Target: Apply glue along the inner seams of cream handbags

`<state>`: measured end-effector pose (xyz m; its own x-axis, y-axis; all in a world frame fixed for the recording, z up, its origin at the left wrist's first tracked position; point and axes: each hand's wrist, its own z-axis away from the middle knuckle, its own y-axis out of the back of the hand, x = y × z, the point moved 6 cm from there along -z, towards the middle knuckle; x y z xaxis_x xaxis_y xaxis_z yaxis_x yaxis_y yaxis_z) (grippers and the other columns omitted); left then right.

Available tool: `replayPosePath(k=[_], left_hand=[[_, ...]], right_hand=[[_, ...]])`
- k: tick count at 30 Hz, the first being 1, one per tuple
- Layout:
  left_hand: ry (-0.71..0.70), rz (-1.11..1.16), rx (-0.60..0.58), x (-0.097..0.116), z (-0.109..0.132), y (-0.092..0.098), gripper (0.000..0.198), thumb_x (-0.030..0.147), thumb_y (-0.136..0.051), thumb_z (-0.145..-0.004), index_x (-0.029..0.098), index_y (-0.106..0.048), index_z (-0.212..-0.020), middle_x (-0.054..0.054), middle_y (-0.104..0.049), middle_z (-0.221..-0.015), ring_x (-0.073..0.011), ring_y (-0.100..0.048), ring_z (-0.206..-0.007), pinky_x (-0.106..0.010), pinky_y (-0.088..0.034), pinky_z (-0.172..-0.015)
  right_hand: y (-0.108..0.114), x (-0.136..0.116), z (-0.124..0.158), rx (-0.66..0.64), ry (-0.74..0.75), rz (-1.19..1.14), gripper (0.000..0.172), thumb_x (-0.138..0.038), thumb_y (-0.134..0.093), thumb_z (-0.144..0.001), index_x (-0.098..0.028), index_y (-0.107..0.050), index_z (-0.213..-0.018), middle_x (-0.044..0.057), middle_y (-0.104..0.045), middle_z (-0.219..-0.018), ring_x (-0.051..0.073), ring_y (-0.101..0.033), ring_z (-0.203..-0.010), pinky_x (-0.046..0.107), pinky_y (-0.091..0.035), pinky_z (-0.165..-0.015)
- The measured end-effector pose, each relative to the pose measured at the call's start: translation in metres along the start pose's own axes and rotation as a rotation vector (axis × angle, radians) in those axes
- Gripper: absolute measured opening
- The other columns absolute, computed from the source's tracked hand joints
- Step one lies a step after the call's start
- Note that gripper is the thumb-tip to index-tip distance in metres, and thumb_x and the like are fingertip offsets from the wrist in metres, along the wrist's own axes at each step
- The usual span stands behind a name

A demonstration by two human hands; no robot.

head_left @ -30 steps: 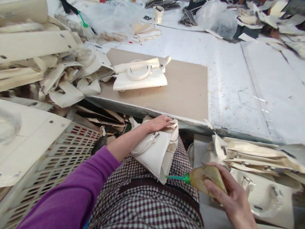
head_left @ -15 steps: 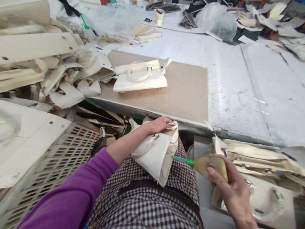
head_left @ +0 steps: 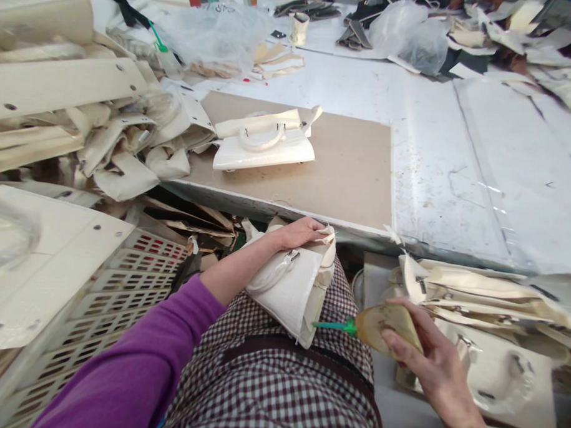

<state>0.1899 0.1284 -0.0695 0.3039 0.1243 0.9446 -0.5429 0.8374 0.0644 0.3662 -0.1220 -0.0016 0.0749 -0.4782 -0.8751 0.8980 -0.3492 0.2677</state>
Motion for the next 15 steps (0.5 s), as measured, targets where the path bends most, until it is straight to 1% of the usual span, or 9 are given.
replayPosePath(k=[2,6,8,12,14,15], left_hand=[[0.0,-0.006,-0.002,-0.001,0.0,0.0,0.052,0.064,-0.072,-0.074,0.014,-0.062,-0.068,0.002,-0.046,-0.061,-0.0111,-0.035,-0.056,-0.027,-0.024,-0.054],[0.011,-0.015,-0.003,-0.003,-0.001,0.0,0.05,0.063,-0.071,-0.073,0.015,-0.062,-0.068,0.002,-0.046,-0.062,-0.0113,-0.035,-0.057,-0.027,-0.024,-0.055],[0.021,-0.02,0.001,-0.005,-0.002,-0.001,0.05,0.064,-0.07,-0.073,0.015,-0.061,-0.068,0.002,-0.046,-0.062,-0.0114,-0.035,-0.057,-0.027,-0.025,-0.055],[0.045,-0.049,0.017,-0.004,-0.001,0.0,0.052,0.067,-0.068,-0.072,0.016,-0.061,-0.069,0.002,-0.045,-0.062,-0.0122,-0.035,-0.057,-0.027,-0.025,-0.056],[0.039,-0.082,0.037,0.005,0.006,0.003,0.053,0.068,-0.069,-0.072,0.017,-0.057,-0.064,0.003,-0.045,-0.062,-0.013,-0.036,-0.059,-0.027,-0.027,-0.057],[0.027,-0.104,0.049,0.014,0.012,0.003,0.053,0.068,-0.07,-0.071,0.018,-0.053,-0.062,0.003,-0.045,-0.061,-0.0134,-0.037,-0.06,-0.027,-0.029,-0.057]], right_hand=[[-0.002,0.001,0.002,-0.014,-0.015,0.017,0.053,-0.054,-0.084,-0.076,-0.023,-0.07,-0.117,0.003,-0.077,-0.094,0.025,-0.073,-0.086,0.023,-0.057,-0.06],[0.004,0.002,-0.001,0.077,0.017,-0.01,0.052,-0.051,-0.085,-0.076,-0.023,-0.069,-0.116,0.004,-0.076,-0.097,0.025,-0.072,-0.088,0.025,-0.058,-0.066],[0.005,0.002,-0.001,0.089,0.024,-0.012,0.052,-0.051,-0.085,-0.076,-0.023,-0.069,-0.117,0.004,-0.076,-0.098,0.025,-0.072,-0.089,0.025,-0.058,-0.066],[-0.001,0.004,0.0,-0.027,-0.028,0.019,0.053,-0.053,-0.086,-0.073,-0.023,-0.073,-0.114,0.005,-0.076,-0.095,0.025,-0.071,-0.084,0.024,-0.055,-0.057],[-0.003,0.007,0.0,-0.047,-0.056,-0.019,0.054,-0.053,-0.087,-0.073,-0.022,-0.074,-0.114,0.004,-0.076,-0.092,0.022,-0.068,-0.077,0.022,-0.051,-0.053],[-0.003,0.009,0.0,-0.036,-0.068,-0.062,0.055,-0.054,-0.087,-0.072,-0.021,-0.074,-0.115,0.004,-0.075,-0.09,0.02,-0.066,-0.071,0.021,-0.048,-0.05]])
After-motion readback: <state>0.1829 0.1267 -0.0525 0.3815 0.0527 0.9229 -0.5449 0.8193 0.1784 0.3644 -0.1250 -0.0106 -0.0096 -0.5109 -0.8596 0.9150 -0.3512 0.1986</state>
